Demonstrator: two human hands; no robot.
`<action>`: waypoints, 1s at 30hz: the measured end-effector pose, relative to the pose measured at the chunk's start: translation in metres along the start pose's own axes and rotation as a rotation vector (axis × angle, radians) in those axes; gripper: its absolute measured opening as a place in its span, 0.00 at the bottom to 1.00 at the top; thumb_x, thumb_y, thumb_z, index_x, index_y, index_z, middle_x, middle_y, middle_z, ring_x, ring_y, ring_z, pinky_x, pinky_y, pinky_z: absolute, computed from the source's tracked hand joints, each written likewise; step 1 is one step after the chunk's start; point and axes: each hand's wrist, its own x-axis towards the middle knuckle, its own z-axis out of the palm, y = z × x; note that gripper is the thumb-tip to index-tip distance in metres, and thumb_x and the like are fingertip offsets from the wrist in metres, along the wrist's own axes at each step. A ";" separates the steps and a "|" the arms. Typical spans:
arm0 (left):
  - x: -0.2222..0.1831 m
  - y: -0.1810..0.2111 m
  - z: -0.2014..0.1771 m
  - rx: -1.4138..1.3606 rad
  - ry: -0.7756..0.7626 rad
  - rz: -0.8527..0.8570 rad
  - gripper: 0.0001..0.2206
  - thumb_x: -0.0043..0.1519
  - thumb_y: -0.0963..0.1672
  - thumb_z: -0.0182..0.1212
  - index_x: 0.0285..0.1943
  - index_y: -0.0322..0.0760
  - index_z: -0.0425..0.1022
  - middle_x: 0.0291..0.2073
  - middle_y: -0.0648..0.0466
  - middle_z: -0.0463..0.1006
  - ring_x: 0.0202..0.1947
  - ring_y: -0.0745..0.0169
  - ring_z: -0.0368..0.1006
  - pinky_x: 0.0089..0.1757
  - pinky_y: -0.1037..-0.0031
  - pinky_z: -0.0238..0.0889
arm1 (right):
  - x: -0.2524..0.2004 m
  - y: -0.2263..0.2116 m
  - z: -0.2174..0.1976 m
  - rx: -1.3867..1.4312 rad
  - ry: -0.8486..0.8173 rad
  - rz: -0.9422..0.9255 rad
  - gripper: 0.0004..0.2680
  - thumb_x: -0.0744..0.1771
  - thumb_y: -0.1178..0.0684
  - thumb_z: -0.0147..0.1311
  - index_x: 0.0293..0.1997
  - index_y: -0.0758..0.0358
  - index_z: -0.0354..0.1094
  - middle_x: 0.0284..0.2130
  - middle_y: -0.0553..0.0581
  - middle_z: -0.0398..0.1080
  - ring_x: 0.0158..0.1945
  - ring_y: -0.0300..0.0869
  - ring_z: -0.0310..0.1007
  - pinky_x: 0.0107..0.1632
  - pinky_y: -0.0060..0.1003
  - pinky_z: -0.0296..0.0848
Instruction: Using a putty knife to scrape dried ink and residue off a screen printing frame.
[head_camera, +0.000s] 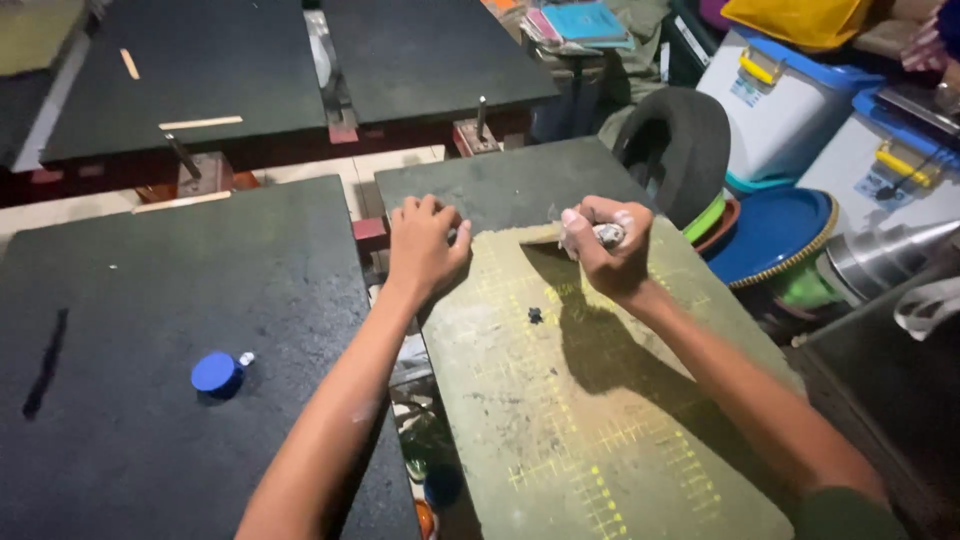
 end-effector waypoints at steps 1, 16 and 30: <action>0.000 0.000 0.003 -0.006 -0.003 -0.003 0.12 0.64 0.52 0.58 0.34 0.45 0.78 0.35 0.51 0.75 0.42 0.50 0.72 0.45 0.59 0.65 | 0.002 -0.006 -0.001 -0.043 -0.016 0.007 0.18 0.67 0.64 0.54 0.11 0.59 0.57 0.07 0.50 0.57 0.13 0.34 0.57 0.22 0.28 0.58; 0.002 0.003 -0.004 0.009 -0.024 -0.031 0.13 0.65 0.52 0.58 0.35 0.44 0.79 0.36 0.50 0.76 0.43 0.49 0.72 0.46 0.59 0.64 | 0.007 -0.007 -0.004 -0.084 -0.014 0.013 0.18 0.67 0.62 0.54 0.12 0.59 0.59 0.07 0.51 0.58 0.13 0.35 0.56 0.22 0.29 0.59; -0.003 0.006 -0.004 -0.002 -0.079 -0.038 0.13 0.65 0.52 0.56 0.37 0.44 0.79 0.37 0.50 0.77 0.45 0.48 0.73 0.47 0.58 0.63 | -0.010 0.012 -0.004 -0.011 0.021 -0.015 0.18 0.67 0.64 0.52 0.12 0.58 0.59 0.08 0.52 0.58 0.14 0.38 0.58 0.25 0.30 0.60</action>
